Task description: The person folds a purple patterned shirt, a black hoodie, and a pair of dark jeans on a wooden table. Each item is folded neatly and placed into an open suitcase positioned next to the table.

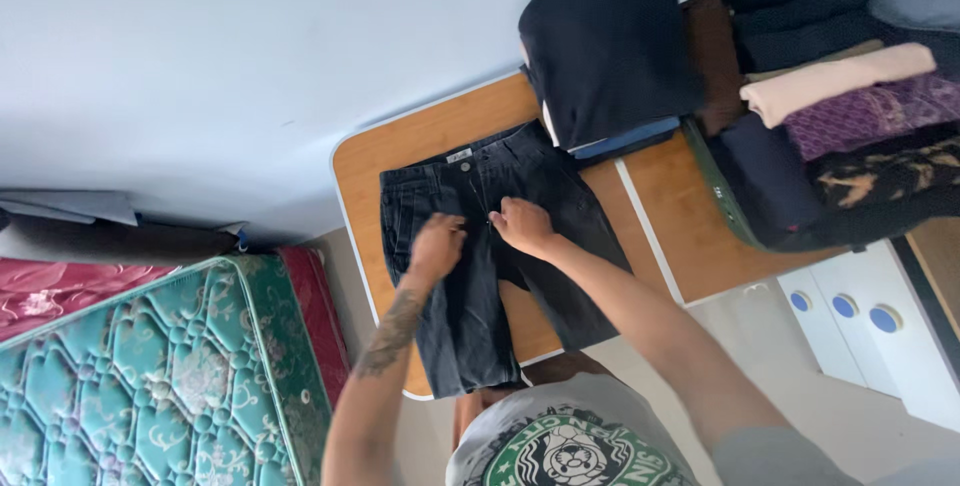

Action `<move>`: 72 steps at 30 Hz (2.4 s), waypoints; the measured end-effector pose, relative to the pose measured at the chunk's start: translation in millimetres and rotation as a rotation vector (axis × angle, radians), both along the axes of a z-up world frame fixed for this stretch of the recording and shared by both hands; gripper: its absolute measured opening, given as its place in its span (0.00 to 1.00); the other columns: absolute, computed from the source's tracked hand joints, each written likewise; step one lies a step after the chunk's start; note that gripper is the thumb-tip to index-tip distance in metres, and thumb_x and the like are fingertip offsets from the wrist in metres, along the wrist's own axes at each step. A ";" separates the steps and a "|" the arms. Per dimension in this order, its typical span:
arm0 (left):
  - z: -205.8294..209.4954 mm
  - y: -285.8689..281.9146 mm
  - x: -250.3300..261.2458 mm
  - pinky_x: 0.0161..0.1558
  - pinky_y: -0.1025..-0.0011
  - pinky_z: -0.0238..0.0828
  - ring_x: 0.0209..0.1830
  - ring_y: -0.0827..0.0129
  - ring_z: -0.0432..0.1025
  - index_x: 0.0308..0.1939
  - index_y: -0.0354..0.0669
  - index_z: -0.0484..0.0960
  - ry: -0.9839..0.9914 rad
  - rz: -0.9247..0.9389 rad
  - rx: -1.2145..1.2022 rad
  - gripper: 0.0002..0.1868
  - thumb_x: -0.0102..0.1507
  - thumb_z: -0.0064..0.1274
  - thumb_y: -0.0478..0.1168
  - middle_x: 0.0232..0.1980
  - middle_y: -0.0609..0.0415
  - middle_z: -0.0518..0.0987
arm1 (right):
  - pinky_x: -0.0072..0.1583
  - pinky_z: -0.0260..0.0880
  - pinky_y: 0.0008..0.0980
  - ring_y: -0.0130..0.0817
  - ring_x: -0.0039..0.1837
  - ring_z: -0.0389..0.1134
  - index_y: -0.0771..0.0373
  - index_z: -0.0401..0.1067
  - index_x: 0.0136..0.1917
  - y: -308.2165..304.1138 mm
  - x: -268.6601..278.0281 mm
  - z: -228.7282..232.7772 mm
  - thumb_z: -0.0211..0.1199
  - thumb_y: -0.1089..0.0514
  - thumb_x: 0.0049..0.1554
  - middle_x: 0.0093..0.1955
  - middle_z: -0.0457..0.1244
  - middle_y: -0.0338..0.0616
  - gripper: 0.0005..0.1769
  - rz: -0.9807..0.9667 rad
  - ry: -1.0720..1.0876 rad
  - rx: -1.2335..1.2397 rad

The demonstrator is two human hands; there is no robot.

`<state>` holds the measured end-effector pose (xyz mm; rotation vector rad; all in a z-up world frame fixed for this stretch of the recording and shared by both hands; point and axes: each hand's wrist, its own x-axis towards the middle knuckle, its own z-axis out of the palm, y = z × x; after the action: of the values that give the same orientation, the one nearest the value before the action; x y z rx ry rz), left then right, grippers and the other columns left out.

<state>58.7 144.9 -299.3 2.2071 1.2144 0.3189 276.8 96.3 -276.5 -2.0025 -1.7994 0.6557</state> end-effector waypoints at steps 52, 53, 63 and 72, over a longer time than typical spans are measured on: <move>-74.9 45.7 67.5 0.30 0.69 0.77 0.30 0.64 0.79 0.42 0.41 0.75 0.213 -0.227 0.460 0.05 0.62 0.49 0.35 0.42 0.50 0.76 | 0.52 0.73 0.53 0.57 0.50 0.73 0.69 0.66 0.57 28.4 -11.5 -59.3 0.58 0.48 0.59 0.47 0.69 0.59 0.22 -0.174 0.021 -0.314; -76.4 47.6 67.9 0.31 0.69 0.77 0.31 0.64 0.79 0.42 0.41 0.75 0.203 -0.223 0.455 0.05 0.62 0.49 0.35 0.42 0.50 0.76 | 0.50 0.74 0.52 0.57 0.48 0.73 0.69 0.65 0.58 32.4 -9.3 -54.6 0.59 0.49 0.58 0.47 0.68 0.60 0.23 -0.137 -0.019 -0.216; -71.5 36.6 65.1 0.32 0.67 0.76 0.31 0.63 0.79 0.39 0.43 0.73 0.154 -0.185 0.423 0.01 0.64 0.49 0.35 0.39 0.52 0.75 | 0.54 0.70 0.56 0.60 0.52 0.71 0.63 0.70 0.52 73.8 16.5 -135.9 0.54 0.50 0.64 0.48 0.69 0.60 0.14 -0.247 0.045 -0.263; -50.5 55.9 84.9 0.28 0.69 0.77 0.29 0.64 0.79 0.41 0.41 0.72 0.239 -0.238 0.492 0.04 0.63 0.49 0.34 0.42 0.49 0.74 | 0.53 0.69 0.47 0.48 0.49 0.73 0.63 0.70 0.49 66.5 28.6 -135.6 0.52 0.50 0.64 0.44 0.72 0.54 0.15 -0.312 0.444 -0.325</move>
<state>143.7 200.8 -349.8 2.8541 1.0554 0.2845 305.4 162.9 -412.1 -2.0609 -1.1522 1.2329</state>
